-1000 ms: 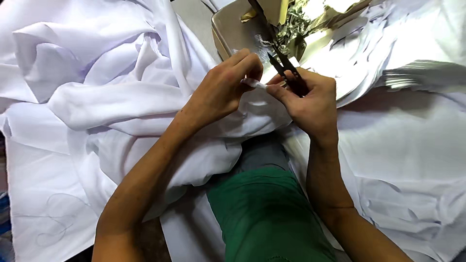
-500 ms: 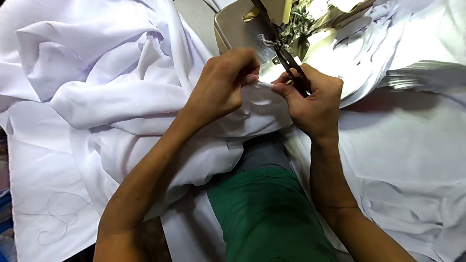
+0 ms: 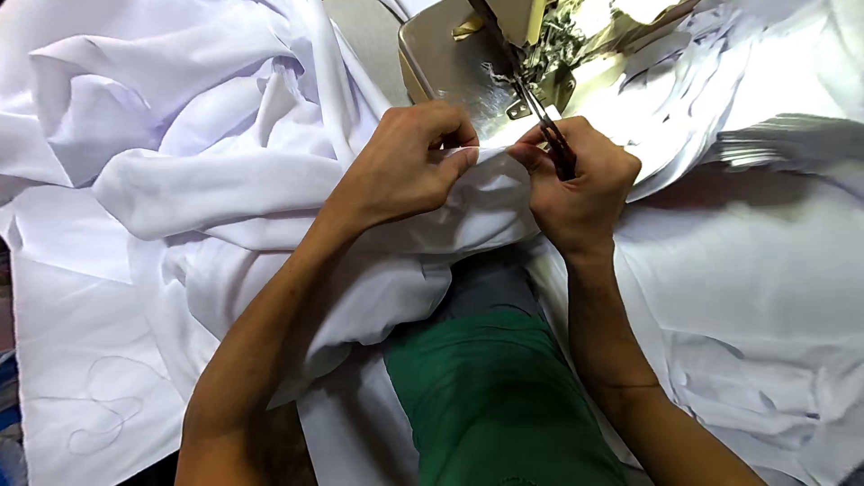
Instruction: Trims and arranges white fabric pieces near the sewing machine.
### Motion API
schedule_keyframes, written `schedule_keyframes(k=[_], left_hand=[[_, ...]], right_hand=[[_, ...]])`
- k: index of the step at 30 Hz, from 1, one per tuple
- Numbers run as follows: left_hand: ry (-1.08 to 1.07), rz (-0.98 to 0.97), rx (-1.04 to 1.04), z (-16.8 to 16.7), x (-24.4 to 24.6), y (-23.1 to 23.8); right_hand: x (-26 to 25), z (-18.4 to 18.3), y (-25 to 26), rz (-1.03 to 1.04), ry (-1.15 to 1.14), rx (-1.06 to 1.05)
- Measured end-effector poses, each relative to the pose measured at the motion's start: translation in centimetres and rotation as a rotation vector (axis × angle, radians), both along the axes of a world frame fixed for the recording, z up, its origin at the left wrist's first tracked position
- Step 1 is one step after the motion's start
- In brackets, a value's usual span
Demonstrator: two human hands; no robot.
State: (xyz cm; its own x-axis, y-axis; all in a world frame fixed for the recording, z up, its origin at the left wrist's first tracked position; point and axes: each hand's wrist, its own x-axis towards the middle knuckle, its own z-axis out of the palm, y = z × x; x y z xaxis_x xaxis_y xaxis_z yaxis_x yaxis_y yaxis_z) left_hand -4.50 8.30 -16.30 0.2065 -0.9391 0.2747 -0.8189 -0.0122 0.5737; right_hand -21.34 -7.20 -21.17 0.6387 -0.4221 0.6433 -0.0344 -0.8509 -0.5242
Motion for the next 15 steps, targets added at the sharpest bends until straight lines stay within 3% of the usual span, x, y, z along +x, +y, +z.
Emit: schedule_keyframes(k=[5, 11, 15], left_hand=[[0.114, 0.021, -0.066, -0.4, 0.1, -0.1], [0.153, 0.029, -0.063, -0.5, 0.1, -0.1], [0.180, 0.017, -0.070, -0.4, 0.0, -0.2]], right_hand=[[-1.3, 0.4, 0.8, 0.116, 0.016, 0.211], [-3.0, 1.1, 4.0, 0.376, -0.040, 0.796], [-2.7, -0.5, 5.3, 0.406, 0.003, 0.913]])
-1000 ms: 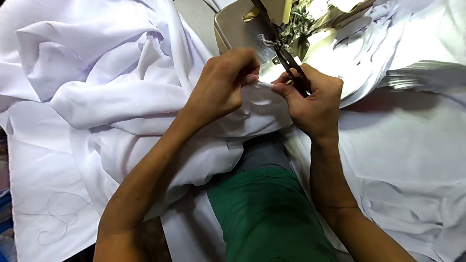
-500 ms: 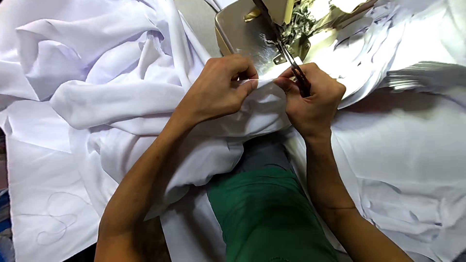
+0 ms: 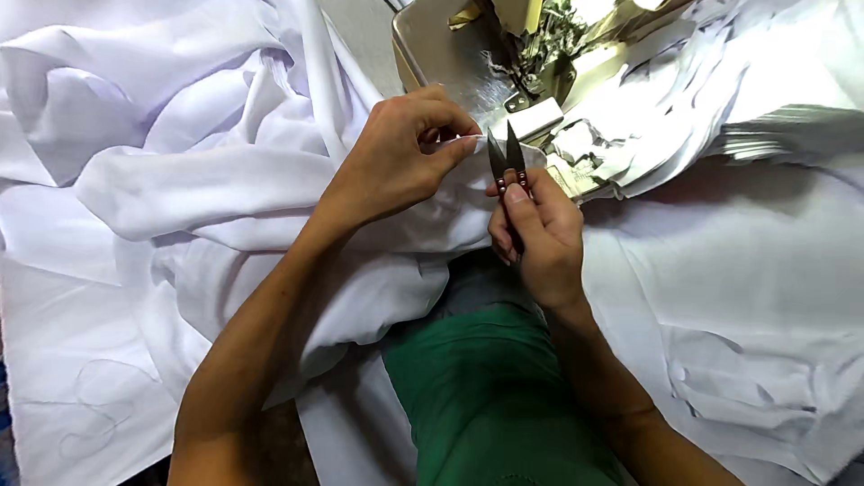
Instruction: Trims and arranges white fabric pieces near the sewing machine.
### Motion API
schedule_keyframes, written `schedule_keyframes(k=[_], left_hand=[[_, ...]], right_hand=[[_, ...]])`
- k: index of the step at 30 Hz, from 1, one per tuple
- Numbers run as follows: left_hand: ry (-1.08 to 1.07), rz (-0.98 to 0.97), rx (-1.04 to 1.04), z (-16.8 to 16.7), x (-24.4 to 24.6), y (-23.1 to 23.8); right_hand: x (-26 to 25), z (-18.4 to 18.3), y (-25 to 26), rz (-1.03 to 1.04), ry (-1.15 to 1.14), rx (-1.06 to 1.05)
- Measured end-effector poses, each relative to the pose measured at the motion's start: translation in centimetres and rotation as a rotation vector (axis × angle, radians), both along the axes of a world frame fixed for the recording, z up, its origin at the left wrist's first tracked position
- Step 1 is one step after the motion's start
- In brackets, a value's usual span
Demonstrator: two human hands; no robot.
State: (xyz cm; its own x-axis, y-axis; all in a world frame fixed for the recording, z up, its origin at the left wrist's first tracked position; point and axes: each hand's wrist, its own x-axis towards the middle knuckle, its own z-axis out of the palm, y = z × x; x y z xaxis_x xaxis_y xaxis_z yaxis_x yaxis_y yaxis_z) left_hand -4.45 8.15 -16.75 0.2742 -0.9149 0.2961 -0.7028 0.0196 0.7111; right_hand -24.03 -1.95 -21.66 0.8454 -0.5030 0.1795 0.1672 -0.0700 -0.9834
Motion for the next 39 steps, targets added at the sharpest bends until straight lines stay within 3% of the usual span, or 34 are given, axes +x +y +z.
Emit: schedule_keyframes(k=[6, 15, 19, 23, 27, 34, 39], left_hand=[[0.016, 0.140, 0.156, 3.7, -4.2, 1.5], [0.024, 0.136, 0.152, 3.3, -3.7, 1.3], [0.003, 0.043, 0.033, 0.4, -0.4, 0.3], [0.029, 0.134, 0.141, 2.6, -2.9, 0.9], [0.007, 0.029, 0.031, 0.1, -0.1, 0.1], [0.008, 0.026, 0.035, 0.0, 0.1, 0.1], [0.020, 0.136, 0.181, 3.6, -3.7, 1.3]], right_hand=[[0.1, -0.7, 0.4, -0.008, 0.018, 0.016], [0.2, -1.0, 0.3, -0.014, 0.031, 0.006], [0.2, -1.1, 0.3, -0.012, 0.029, 0.004], [0.2, -1.3, 0.4, -0.016, 0.020, 0.019], [0.4, -1.4, 0.5, -0.027, 0.002, 0.005], [0.8, -1.9, 0.4, -0.010, -0.041, 0.035], [1.1, -2.7, 0.3, -0.015, -0.099, 0.053]])
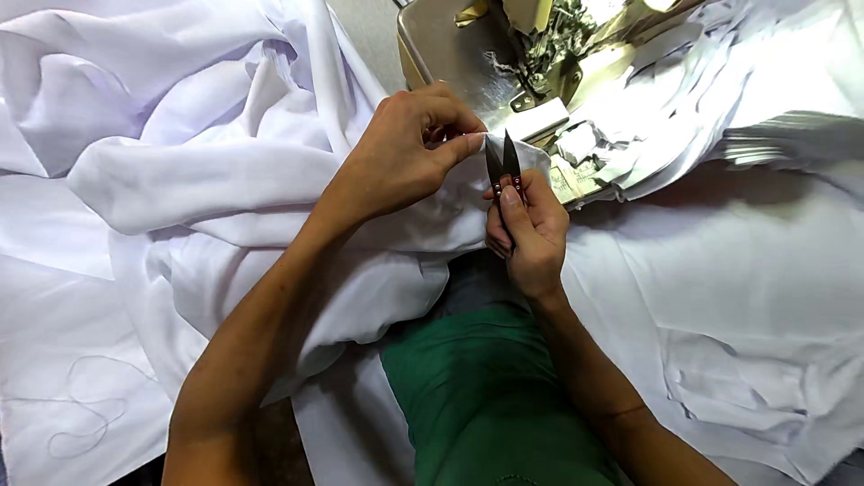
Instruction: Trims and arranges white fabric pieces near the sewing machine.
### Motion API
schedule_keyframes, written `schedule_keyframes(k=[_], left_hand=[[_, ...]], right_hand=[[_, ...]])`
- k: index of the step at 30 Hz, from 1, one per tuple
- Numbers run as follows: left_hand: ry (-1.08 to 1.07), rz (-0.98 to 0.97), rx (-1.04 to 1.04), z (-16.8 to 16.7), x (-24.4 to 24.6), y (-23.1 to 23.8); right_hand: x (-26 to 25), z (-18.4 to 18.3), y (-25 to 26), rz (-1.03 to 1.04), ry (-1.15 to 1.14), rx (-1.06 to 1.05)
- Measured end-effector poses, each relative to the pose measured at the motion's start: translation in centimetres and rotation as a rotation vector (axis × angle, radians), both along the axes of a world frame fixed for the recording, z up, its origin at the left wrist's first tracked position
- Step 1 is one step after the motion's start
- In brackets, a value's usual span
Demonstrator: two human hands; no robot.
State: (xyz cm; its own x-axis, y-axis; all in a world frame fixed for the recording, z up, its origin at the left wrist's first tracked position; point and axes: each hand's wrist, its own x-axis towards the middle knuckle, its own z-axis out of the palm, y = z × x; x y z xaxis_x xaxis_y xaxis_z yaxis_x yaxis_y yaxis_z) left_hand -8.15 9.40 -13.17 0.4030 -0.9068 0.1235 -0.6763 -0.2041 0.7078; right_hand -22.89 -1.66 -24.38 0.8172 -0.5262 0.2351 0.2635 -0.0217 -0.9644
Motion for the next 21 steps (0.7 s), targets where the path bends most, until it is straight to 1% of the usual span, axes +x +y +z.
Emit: schedule_keyframes(k=[5, 8, 9, 10, 13, 14, 18, 21], left_hand=[[0.000, -0.018, -0.015, -0.5, 0.4, -0.3], [-0.039, -0.133, -0.141, -3.4, 3.4, -1.3], [-0.046, -0.151, -0.154, -3.7, 3.6, -1.4], [-0.051, -0.148, -0.141, -3.5, 3.4, -1.3], [-0.018, -0.059, -0.020, -0.5, 0.5, -0.1], [0.000, -0.046, -0.012, 0.0, 0.1, 0.1], [0.045, -0.082, -0.102, -0.2, 0.0, 0.1], [0.036, -0.095, -0.107, -0.3, -0.1, 0.1]], right_hand=[[0.4, -0.5, -0.2, 0.004, -0.032, 0.047], [0.4, -0.8, 0.1, -0.029, -0.143, 0.078], [0.4, -0.9, 0.1, -0.043, -0.176, 0.073], [0.4, -0.9, 0.1, -0.054, -0.198, 0.064], [0.5, -0.7, -0.3, -0.025, -0.207, 0.098], [0.5, -0.6, -0.4, -0.012, -0.199, 0.109], [0.5, 0.0, -0.9, 0.032, -0.173, 0.117], [0.4, 0.2, -1.0, 0.050, -0.161, 0.111]])
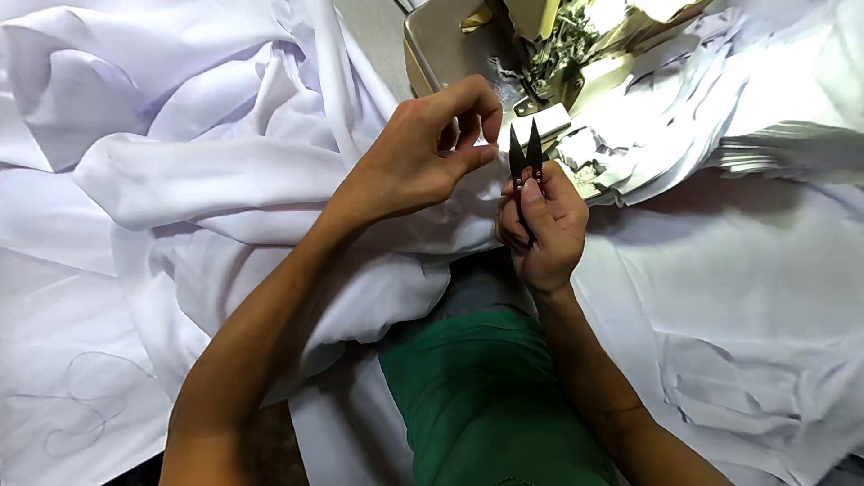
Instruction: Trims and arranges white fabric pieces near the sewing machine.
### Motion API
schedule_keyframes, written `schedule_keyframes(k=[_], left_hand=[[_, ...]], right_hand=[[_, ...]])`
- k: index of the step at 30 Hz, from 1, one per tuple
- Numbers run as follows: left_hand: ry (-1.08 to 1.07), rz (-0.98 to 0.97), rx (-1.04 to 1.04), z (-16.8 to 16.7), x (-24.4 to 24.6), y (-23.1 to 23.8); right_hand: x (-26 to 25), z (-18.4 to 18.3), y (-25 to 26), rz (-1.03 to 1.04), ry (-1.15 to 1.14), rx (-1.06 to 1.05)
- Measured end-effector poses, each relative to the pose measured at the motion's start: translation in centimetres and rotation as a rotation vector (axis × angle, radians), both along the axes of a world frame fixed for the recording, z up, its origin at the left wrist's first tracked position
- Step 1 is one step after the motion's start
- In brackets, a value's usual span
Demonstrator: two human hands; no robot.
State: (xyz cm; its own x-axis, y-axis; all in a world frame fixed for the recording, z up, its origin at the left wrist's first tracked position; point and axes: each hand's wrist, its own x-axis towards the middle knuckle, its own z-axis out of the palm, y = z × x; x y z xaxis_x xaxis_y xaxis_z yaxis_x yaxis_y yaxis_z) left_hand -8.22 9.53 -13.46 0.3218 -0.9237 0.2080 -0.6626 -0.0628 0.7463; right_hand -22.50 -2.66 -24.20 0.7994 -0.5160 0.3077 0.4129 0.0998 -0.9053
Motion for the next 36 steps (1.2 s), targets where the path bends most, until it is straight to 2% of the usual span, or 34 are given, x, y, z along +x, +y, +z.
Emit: schedule_keyframes(k=[10, 14, 17, 20, 22, 25, 27, 31, 33, 36], left_hand=[[-0.035, -0.009, 0.070, 0.4, 0.4, 0.0], [-0.097, -0.085, 0.067, 0.1, 1.4, 0.0], [-0.243, -0.243, -0.033, -2.2, 4.4, -0.9], [-0.399, -0.268, 0.029, -2.6, 5.1, -1.0], [-0.444, -0.279, 0.088, -2.8, 5.1, -0.9], [-0.431, -0.257, 0.128, -2.5, 4.7, -0.7], [-0.385, -0.191, 0.106, -2.2, 3.9, -0.1], [-0.348, -0.218, 0.109, -1.5, 4.2, -0.5], [-0.324, -0.146, 0.198, 0.2, 2.4, 0.3], [-0.236, -0.219, 0.203, 0.5, 2.8, 1.0]], right_hand=[[-0.2, -0.1, -0.5, 0.006, 0.015, -0.065], [-0.3, -0.5, -0.8, 0.034, 0.013, -0.084], [-0.8, -1.3, -2.4, 0.088, 0.036, -0.296], [-2.0, -1.7, -5.1, 0.089, 0.121, -0.575], [-2.8, -1.7, -6.6, 0.019, 0.151, -0.629], [-3.2, -0.7, -7.1, -0.165, 0.207, -0.608], [-2.8, 0.4, -6.3, -0.218, 0.284, -0.616], [0.0, 1.8, -5.3, -0.185, 0.375, -0.652], [1.5, 1.5, -5.7, -0.168, 0.353, -0.639], [1.3, 1.7, -5.8, -0.150, 0.295, -0.564]])
